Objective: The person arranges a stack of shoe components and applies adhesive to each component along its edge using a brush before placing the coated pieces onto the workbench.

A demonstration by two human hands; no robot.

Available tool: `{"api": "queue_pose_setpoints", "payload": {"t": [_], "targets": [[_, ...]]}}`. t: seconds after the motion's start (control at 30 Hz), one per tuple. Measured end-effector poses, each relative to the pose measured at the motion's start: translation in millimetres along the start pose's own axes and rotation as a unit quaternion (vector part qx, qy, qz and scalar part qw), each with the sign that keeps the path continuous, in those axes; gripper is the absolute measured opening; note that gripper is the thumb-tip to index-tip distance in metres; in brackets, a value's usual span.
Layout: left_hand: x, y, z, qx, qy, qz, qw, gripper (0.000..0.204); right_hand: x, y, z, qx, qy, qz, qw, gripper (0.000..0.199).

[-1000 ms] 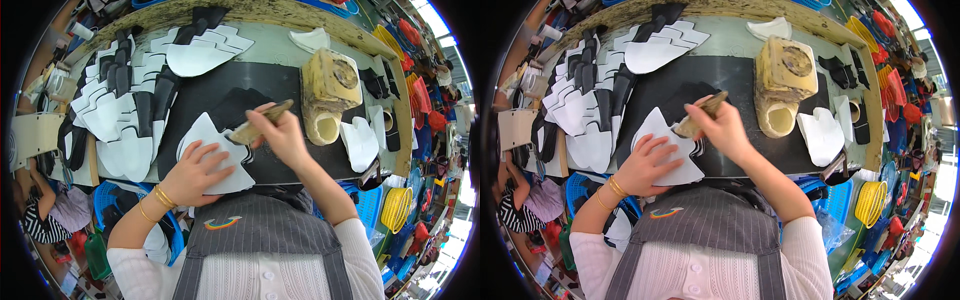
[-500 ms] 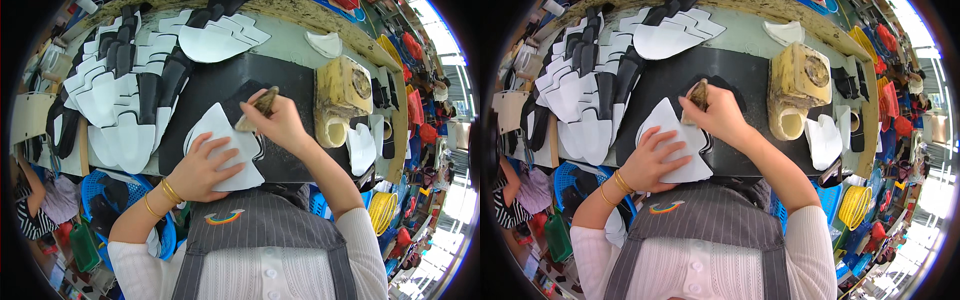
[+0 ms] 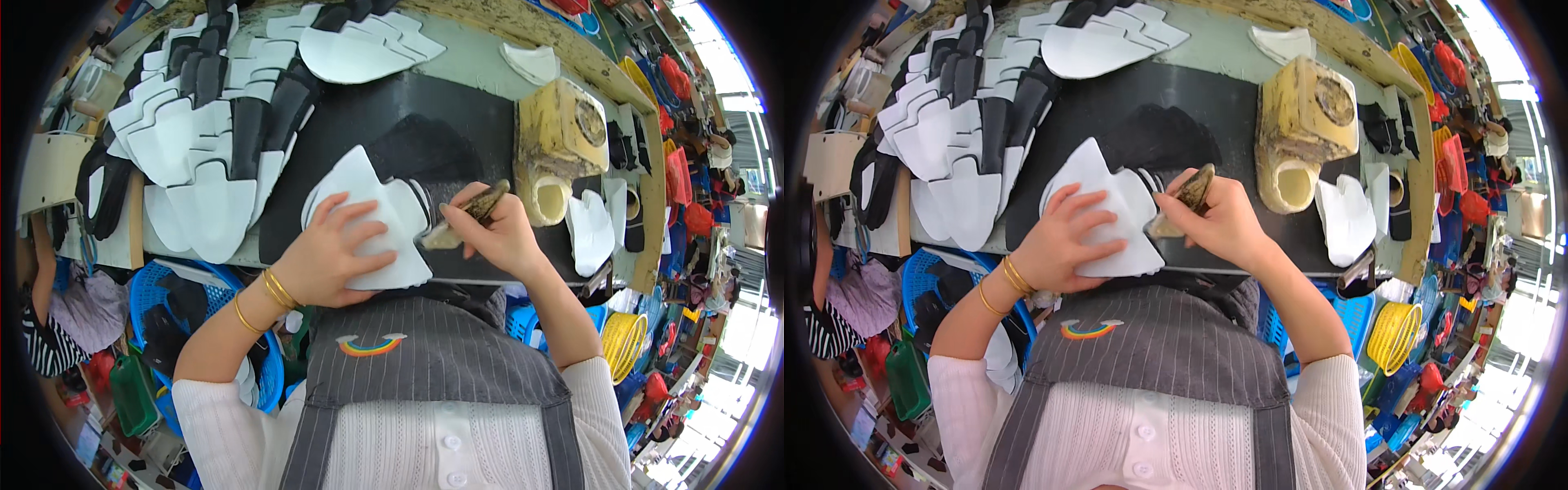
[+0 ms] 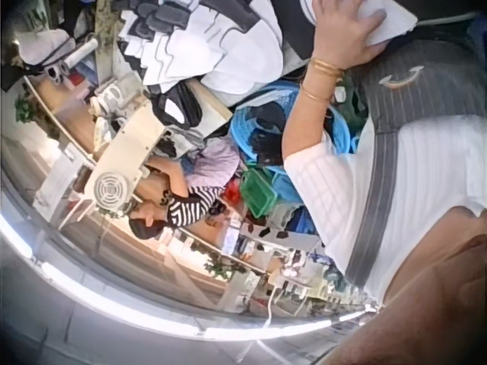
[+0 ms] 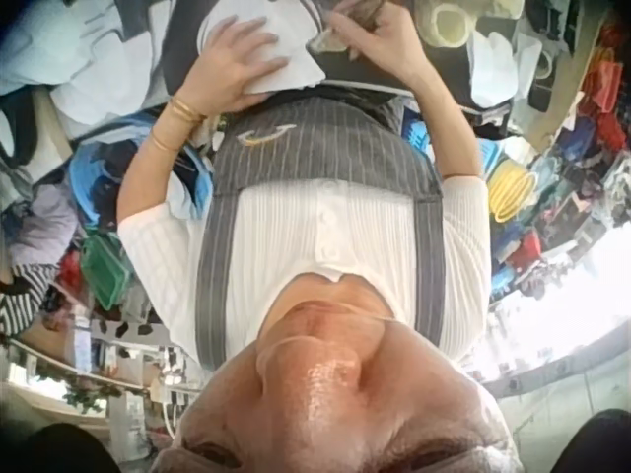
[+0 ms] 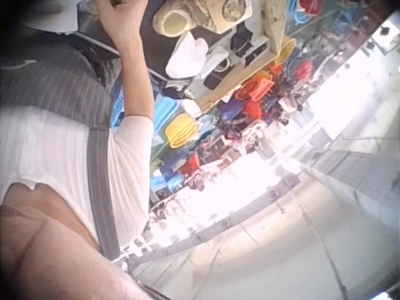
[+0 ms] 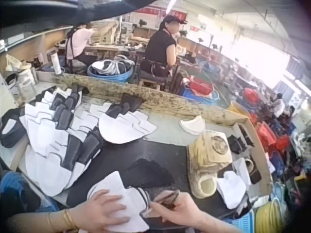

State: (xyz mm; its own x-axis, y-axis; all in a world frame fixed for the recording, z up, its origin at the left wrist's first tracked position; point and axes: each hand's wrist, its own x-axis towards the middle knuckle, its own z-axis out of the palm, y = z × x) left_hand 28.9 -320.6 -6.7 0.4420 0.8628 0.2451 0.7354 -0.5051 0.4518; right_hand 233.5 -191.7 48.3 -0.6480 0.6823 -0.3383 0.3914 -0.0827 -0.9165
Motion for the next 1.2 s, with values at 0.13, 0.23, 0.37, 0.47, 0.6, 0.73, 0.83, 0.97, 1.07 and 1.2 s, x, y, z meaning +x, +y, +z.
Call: {"api": "queue_pose_setpoints", "payload": {"t": [0.13,0.23,0.37,0.47,0.6,0.73,0.83,0.97,1.07,1.2], "targets": [[3.2,-1.2,-1.5,0.004,-0.006,0.000,1.000,0.052,-12.2,25.5,8.2,-0.128,-0.043,-0.104,0.985,0.014],[7.4,-3.8,-6.5,0.006,-0.005,0.002,1.000,0.052,-10.4,13.7,11.4,-0.050,0.016,-0.092,0.994,0.012],[5.9,-2.7,-3.4,-0.018,0.015,-0.007,1.000,0.052,-10.2,13.4,-0.3,-0.140,-0.049,-0.093,0.985,0.016],[1.7,-1.1,-2.8,-0.043,-0.004,-0.009,0.999,0.049,26.3,-20.3,-6.5,0.019,0.027,-0.089,0.996,0.018],[0.3,1.0,-1.1,-0.037,-0.010,-0.007,0.999,0.047,90.2,-15.3,26.2,0.009,0.013,-0.158,0.987,0.019],[0.4,0.0,2.2,-0.054,0.004,-0.014,0.998,0.051,107.8,-15.8,22.4,-0.057,-0.080,-0.102,0.990,0.021],[4.5,-5.9,-5.4,-0.032,-0.006,-0.018,0.999,0.053,127.3,-29.4,22.7,-0.054,-0.109,-0.175,0.977,0.024],[5.7,-8.5,-13.6,-0.065,-0.036,-0.022,0.997,0.054,143.9,-38.3,12.1,-0.204,-0.133,-0.171,0.955,0.023],[10.7,-7.1,-23.3,-0.089,-0.029,-0.022,0.995,0.052,134.7,-19.9,-28.9,-0.264,0.026,-0.248,0.932,0.024],[32.8,6.5,-67.4,0.003,0.115,-0.024,0.993,0.049,66.9,-1.8,-76.0,0.008,0.186,-0.228,0.956,0.023]]}}
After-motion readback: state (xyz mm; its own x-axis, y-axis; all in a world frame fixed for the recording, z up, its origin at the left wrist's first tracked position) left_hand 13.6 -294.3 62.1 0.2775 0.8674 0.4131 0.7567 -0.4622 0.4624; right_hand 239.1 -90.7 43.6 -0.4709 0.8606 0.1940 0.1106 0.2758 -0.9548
